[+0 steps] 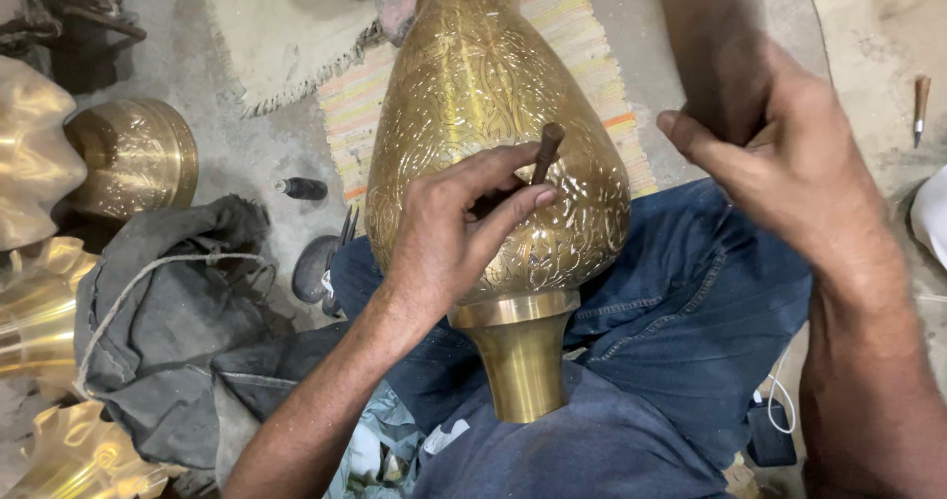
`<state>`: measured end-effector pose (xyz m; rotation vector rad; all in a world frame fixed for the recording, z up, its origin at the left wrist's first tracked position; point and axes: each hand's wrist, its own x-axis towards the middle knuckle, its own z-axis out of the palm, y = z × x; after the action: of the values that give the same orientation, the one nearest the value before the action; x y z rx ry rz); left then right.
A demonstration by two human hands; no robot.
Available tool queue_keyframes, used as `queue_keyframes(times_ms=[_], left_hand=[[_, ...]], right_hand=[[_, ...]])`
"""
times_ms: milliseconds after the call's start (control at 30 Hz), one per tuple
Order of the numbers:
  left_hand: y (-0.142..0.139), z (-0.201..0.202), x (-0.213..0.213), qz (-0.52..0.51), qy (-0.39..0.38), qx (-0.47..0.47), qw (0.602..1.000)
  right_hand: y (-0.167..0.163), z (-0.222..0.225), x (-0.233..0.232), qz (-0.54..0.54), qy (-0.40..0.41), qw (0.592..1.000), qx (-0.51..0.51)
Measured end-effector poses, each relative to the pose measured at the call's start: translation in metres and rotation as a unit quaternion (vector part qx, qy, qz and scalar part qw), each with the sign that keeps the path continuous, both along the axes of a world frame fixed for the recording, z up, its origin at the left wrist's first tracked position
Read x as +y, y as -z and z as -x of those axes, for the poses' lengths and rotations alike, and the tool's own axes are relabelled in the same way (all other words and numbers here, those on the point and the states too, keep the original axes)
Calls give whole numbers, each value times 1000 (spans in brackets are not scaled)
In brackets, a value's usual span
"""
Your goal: The person sits cross-legged on the floor with a large engraved brass vessel on their lap. They hold a metal punch against the vessel's surface with one hand and repeatedly strike the punch with a wooden mallet held in the other hand, chasing the decorative pattern into the brass.
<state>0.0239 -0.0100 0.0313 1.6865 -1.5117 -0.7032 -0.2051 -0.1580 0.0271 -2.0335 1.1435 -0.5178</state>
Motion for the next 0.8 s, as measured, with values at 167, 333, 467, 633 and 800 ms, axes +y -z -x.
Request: queue_keyframes(times_ms=[167,333,467,633,800], left_hand=[[0,0,-1,-13,-6,-18,1000],[1,0,-1,-8,-6,-35,999],[2,0,0,11,6,-30,999],[1,1,0,-2,-11,-41,999],[-2,3,-2,5,-16,-32,999]], right_hand=[[-8,-5,0,79,-70,989,100],[-2,3,-4,208,-144,954,161],[7,7,-8,48,-106,993,14],[11,7,-8,121,-102,976,148],[12,4,-9,156,-150,951,221]])
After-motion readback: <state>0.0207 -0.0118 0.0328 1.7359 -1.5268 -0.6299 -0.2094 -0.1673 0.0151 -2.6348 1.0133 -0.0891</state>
